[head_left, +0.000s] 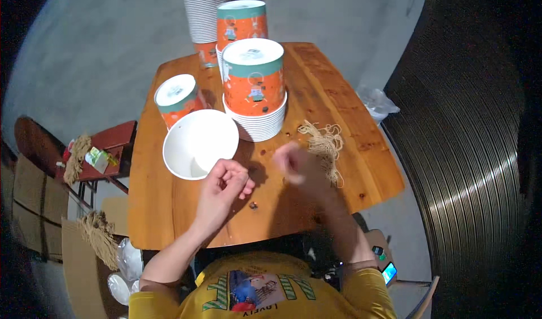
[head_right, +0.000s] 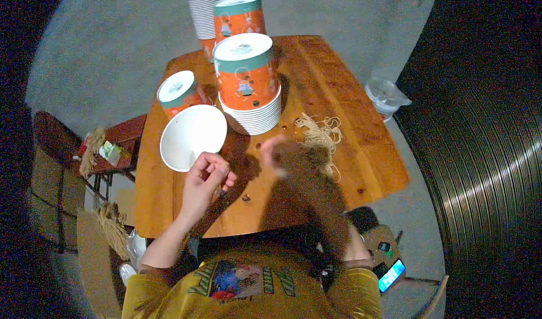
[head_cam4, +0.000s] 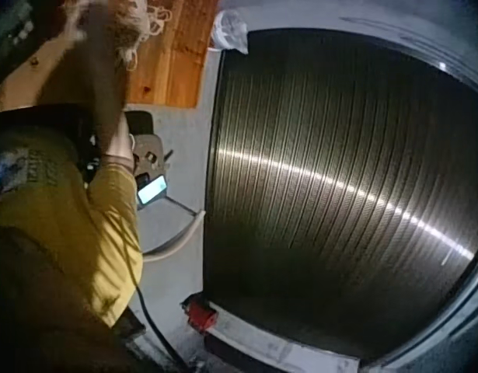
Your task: Tying thin decorative strings or straw to the rims of paper bowls in a packaging environment.
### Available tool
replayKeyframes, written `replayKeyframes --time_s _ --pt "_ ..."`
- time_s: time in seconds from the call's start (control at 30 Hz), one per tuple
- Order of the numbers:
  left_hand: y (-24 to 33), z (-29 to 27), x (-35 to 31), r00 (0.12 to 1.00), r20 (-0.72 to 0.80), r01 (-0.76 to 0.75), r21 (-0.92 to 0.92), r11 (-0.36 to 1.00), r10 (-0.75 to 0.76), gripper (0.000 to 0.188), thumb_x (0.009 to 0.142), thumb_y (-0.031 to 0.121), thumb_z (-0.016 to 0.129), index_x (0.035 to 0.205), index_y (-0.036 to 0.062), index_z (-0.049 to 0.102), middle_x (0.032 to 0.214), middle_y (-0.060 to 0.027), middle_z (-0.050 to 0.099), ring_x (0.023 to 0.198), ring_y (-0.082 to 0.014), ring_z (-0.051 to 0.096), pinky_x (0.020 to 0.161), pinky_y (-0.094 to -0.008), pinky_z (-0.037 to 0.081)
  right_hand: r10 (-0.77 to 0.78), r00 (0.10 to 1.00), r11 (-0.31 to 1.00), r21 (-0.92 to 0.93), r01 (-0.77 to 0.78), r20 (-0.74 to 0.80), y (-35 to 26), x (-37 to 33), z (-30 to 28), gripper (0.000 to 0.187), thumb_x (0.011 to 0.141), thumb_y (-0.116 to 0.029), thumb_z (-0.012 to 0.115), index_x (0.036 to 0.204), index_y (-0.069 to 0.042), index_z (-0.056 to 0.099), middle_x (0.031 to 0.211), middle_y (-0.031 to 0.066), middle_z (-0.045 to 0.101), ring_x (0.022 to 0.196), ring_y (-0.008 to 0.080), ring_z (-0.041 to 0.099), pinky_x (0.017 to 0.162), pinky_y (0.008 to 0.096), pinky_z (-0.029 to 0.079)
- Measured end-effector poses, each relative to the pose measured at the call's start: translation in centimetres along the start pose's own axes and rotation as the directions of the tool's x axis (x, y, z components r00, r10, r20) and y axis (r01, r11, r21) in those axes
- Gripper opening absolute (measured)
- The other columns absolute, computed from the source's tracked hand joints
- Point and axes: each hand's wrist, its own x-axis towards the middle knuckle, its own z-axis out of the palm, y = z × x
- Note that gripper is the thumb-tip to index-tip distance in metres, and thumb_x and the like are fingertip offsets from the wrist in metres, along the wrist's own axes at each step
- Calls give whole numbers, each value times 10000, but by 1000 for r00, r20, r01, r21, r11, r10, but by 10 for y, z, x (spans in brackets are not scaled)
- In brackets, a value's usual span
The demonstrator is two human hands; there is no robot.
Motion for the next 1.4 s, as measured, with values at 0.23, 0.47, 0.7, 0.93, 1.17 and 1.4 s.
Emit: replayKeyframes --time_s 0.23,0.47,0.7,0.93,1.17,1.4 --pt "-14 0 -5 993 94 -76 101 992 66 67 938 118 520 971 61 505 807 -36 613 713 -83 574 618 -212 460 125 975 635 -740 -221 -184 34 -4 -103 182 797 -83 603 978 -69 610 923 158 568 899 339 528 795 401 429" --pt "-19 5 -4 994 94 -72 120 990 61 73 939 116 517 979 56 509 800 -42 617 704 -85 577 622 -210 461 76 981 649 -738 -187 -181 35 -3 -104 103 794 -140 646 831 -46 665 817 121 602 819 311 567 752 398 456" --pt "-21 4 -1 996 75 -47 96 994 40 74 933 113 521 965 46 517 790 -13 593 688 -43 527 614 -190 443 110 978 843 -505 -186 -176 -8 24 -87 140 810 -156 642 860 -32 684 852 107 642 799 241 611 709 317 474" --pt "13 -12 -11 942 -51 -296 342 892 332 68 913 74 536 955 32 504 802 -21 585 707 -64 533 643 -206 449 327 934 939 159 -304 -147 -72 59 -54 199 932 -182 521 981 -30 640 863 17 652 689 54 535 647 184 439" --pt "27 -19 -11 916 -90 -339 351 873 392 98 914 75 532 986 9 531 824 -22 591 757 -81 571 701 -228 468 298 881 854 310 -418 367 -75 55 -12 269 943 -273 496 992 -34 610 786 32 626 621 72 531 575 202 428" --pt "31 -24 -9 897 177 -429 567 703 405 127 877 104 588 975 25 597 830 -61 521 715 -144 515 636 -257 419 243 749 805 302 -510 617 -75 33 28 279 956 -251 457 816 -46 583 660 -4 561 519 47 444 478 186 352"
